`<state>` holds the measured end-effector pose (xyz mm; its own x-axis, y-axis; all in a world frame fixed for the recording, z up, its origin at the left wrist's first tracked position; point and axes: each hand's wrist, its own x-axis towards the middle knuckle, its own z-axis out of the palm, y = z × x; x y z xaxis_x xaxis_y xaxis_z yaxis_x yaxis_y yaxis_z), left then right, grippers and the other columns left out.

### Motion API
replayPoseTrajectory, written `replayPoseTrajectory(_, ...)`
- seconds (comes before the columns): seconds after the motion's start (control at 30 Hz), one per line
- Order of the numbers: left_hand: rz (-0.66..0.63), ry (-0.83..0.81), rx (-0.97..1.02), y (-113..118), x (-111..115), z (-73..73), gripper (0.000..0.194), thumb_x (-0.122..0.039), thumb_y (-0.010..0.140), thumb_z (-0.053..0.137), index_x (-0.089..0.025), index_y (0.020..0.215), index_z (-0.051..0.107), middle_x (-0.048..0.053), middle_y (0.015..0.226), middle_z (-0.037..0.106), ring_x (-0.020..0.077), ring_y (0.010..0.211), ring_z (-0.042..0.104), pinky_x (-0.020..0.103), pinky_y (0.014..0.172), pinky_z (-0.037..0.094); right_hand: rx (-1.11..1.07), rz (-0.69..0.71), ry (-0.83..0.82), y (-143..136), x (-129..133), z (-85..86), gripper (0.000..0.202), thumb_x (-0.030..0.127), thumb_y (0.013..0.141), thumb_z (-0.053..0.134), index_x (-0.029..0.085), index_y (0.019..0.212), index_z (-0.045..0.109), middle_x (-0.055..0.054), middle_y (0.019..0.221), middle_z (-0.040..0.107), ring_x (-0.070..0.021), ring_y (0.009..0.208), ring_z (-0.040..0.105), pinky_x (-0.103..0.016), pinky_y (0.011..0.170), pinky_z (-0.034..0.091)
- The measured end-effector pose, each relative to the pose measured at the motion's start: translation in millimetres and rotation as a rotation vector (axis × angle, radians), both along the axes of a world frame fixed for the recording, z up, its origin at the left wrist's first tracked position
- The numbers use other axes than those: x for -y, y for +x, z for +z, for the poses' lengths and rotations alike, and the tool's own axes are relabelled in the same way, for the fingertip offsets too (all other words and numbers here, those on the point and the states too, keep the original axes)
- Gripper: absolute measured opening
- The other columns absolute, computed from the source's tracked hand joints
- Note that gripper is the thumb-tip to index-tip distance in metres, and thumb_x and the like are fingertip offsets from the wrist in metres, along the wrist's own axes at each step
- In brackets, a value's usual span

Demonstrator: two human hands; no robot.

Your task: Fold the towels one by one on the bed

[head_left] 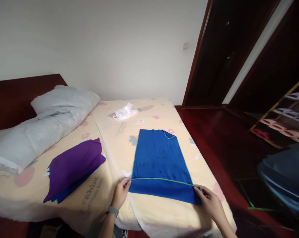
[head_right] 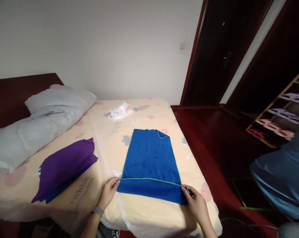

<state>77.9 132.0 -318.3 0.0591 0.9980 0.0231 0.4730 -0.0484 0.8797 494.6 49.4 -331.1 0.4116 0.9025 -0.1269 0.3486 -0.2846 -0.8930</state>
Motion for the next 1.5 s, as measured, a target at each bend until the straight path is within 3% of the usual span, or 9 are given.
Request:
replayPoseTrajectory(0.23, -0.020, -0.103, 0.065, 1.9, -6.1, -14.9, 0.052, -0.054, 0.080, 0.065, -0.015, 0.113, 0.063, 0.001, 0.071, 0.070, 0.0214, 0.072, 0.069, 0.032, 0.071, 0.053, 0.146, 0.052, -0.136, -7.5, -11.5, -15.7, 0.053, 0.066, 0.076, 0.053, 0.021, 0.099, 0.069, -0.010, 0.104, 0.076, -0.0308, 0.099, 0.069, -0.035, 0.085, 0.050)
replayPoseTrajectory(0.33, -0.017, -0.147, 0.091, -0.8, -2.3, -17.6, 0.051, -0.052, 0.081, 0.063, -0.014, 0.115, 0.061, 0.005, 0.083, 0.074, 0.0236, 0.086, 0.071, 0.034, 0.081, 0.054, 0.160, 0.100, -0.193, -2.9, -6.7, -13.4, 0.050, 0.068, 0.077, 0.050, 0.022, 0.084, 0.067, -0.008, 0.085, 0.075, -0.0284, 0.082, 0.069, -0.034, 0.074, 0.049)
replayPoseTrajectory(0.5, 0.032, -0.113, 0.193, 3.6, 1.3, -8.7, 0.050, -0.058, 0.083, 0.060, -0.015, 0.109, 0.064, 0.013, 0.103, 0.075, 0.0275, 0.103, 0.070, 0.038, 0.092, 0.053, 0.097, 0.068, -0.125, -2.4, 2.2, 9.2, 0.051, 0.071, 0.077, 0.046, 0.024, 0.058, 0.049, 0.000, 0.055, 0.054, -0.0190, 0.059, 0.051, -0.029, 0.058, 0.040)
replayPoseTrajectory(0.6, 0.040, -0.065, 0.195, 3.9, 5.8, -2.0, 0.047, -0.060, 0.083, 0.059, -0.015, 0.099, 0.066, 0.010, 0.094, 0.075, 0.0262, 0.095, 0.070, 0.036, 0.086, 0.054, 0.049, 0.055, -0.105, -0.5, 13.8, 15.7, 0.053, 0.073, 0.076, 0.047, 0.023, 0.057, 0.048, 0.000, 0.056, 0.052, -0.0186, 0.061, 0.050, -0.028, 0.059, 0.040)
replayPoseTrajectory(0.77, 0.006, -0.030, 0.083, -2.1, 19.3, -4.0, 0.043, -0.058, 0.088, 0.053, -0.017, 0.088, 0.064, 0.005, 0.079, 0.070, 0.0213, 0.080, 0.067, 0.029, 0.073, 0.051, 0.205, 0.139, -0.281, 8.2, 33.0, 2.7, 0.057, 0.074, 0.079, 0.038, 0.024, 0.058, 0.053, -0.002, 0.056, 0.057, -0.0228, 0.064, 0.058, -0.030, 0.063, 0.042)
replayPoseTrajectory(0.9, -0.028, -0.018, -0.087, -2.9, 26.8, -9.4, 0.035, -0.052, 0.091, 0.048, -0.019, 0.081, 0.058, -0.001, 0.066, 0.059, 0.0174, 0.067, 0.059, 0.026, 0.063, 0.044, 0.280, 0.157, -0.275, 9.8, 33.0, -0.4, 0.055, 0.070, 0.084, 0.035, 0.025, 0.065, 0.059, -0.003, 0.062, 0.064, -0.0246, 0.068, 0.064, -0.031, 0.066, 0.044)
replayPoseTrajectory(1.13, 0.100, 0.022, -0.248, -0.2, 22.1, -5.8, 0.030, -0.041, 0.089, 0.044, -0.023, 0.065, 0.038, -0.007, 0.056, 0.035, 0.0119, 0.054, 0.042, 0.024, 0.054, 0.028, 0.273, 0.144, -0.226, 9.5, 22.6, 2.8, 0.053, 0.068, 0.086, 0.036, 0.025, 0.075, 0.065, -0.004, 0.070, 0.072, -0.0242, 0.071, 0.067, -0.030, 0.069, 0.046)
replayPoseTrajectory(1.33, -0.070, -0.063, -0.369, 0.2, 17.9, -11.6, 0.033, -0.042, 0.084, 0.052, -0.022, 0.062, 0.039, -0.006, 0.056, 0.040, 0.0118, 0.054, 0.042, 0.024, 0.055, 0.027, 0.286, 0.221, -0.307, 15.0, 15.6, -12.7, 0.050, 0.065, 0.085, 0.041, 0.024, 0.086, 0.070, -0.008, 0.092, 0.077, -0.0284, 0.086, 0.070, -0.033, 0.074, 0.047)
replayPoseTrajectory(1.5, -0.056, -0.105, -0.399, -6.0, 15.4, -8.7, 0.030, -0.042, 0.083, 0.052, -0.022, 0.063, 0.042, -0.005, 0.058, 0.045, 0.0135, 0.057, 0.048, 0.024, 0.057, 0.031, 0.327, 0.229, -0.361, 14.4, 13.1, -7.8, 0.050, 0.065, 0.088, 0.038, 0.024, 0.080, 0.067, -0.007, 0.077, 0.074, -0.0269, 0.075, 0.070, -0.033, 0.069, 0.045)
